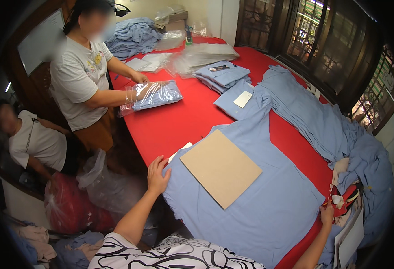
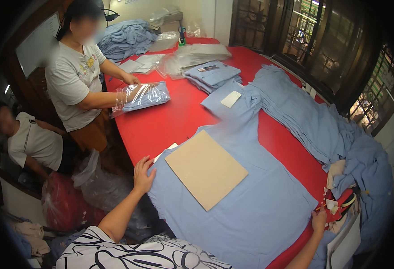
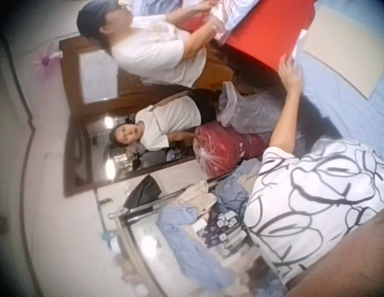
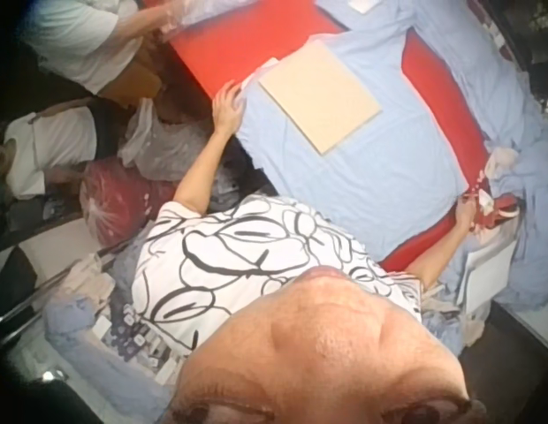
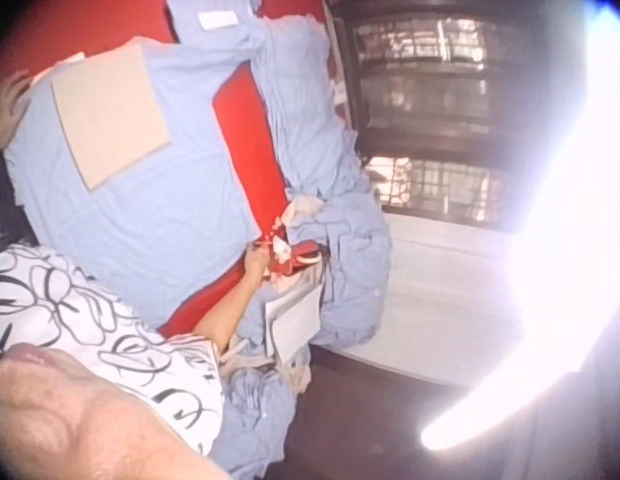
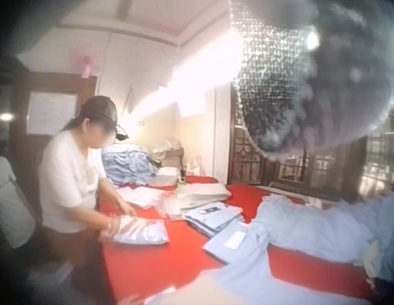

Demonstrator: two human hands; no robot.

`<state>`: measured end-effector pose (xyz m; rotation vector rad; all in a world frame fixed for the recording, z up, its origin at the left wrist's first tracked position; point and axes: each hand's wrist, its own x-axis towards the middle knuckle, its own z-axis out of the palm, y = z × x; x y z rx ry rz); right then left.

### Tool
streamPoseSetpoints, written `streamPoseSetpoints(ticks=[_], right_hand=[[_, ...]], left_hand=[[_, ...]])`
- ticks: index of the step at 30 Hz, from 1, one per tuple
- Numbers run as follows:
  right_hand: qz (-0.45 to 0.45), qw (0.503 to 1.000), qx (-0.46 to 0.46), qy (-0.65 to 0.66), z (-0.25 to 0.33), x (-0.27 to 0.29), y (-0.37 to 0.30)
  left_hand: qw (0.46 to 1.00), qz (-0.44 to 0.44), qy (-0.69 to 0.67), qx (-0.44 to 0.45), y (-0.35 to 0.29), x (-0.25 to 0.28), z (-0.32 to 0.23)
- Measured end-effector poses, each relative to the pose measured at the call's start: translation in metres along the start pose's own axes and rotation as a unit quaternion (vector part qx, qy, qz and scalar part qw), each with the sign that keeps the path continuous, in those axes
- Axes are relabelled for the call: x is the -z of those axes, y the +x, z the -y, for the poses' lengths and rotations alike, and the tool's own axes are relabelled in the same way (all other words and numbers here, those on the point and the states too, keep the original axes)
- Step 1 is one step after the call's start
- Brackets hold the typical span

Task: The person folds several blue button-down shirts using a cardboard insert by hand on a red table. The person lays each shirt flat, places a cardboard square on the back, folds the sleeves and sides over the cardboard, and then tucks the bottom of the shirt up to complete the fold.

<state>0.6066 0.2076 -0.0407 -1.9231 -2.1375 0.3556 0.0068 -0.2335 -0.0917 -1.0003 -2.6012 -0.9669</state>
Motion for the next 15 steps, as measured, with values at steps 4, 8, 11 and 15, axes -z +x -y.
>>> streamPoseSetpoints(ticks=[4,8,11,15], right_hand=[[-0.065,0.995,0.054,-0.053,0.005,-0.003,0.001],[-0.064,0.996,0.036,-0.044,0.050,0.025,-0.022],[0.013,0.978,0.153,0.143,0.135,0.101,-0.082],[0.094,0.733,0.639,0.213,0.155,0.186,-0.173]], left_hand=[[1.000,-0.001,0.003,0.000,-0.001,0.000,0.000],[1.000,-0.004,0.004,-0.001,-0.003,0.002,-0.001],[1.000,-0.005,-0.003,-0.003,-0.004,-0.001,-0.001],[1.000,-0.007,-0.005,-0.017,0.000,-0.003,-0.002]])
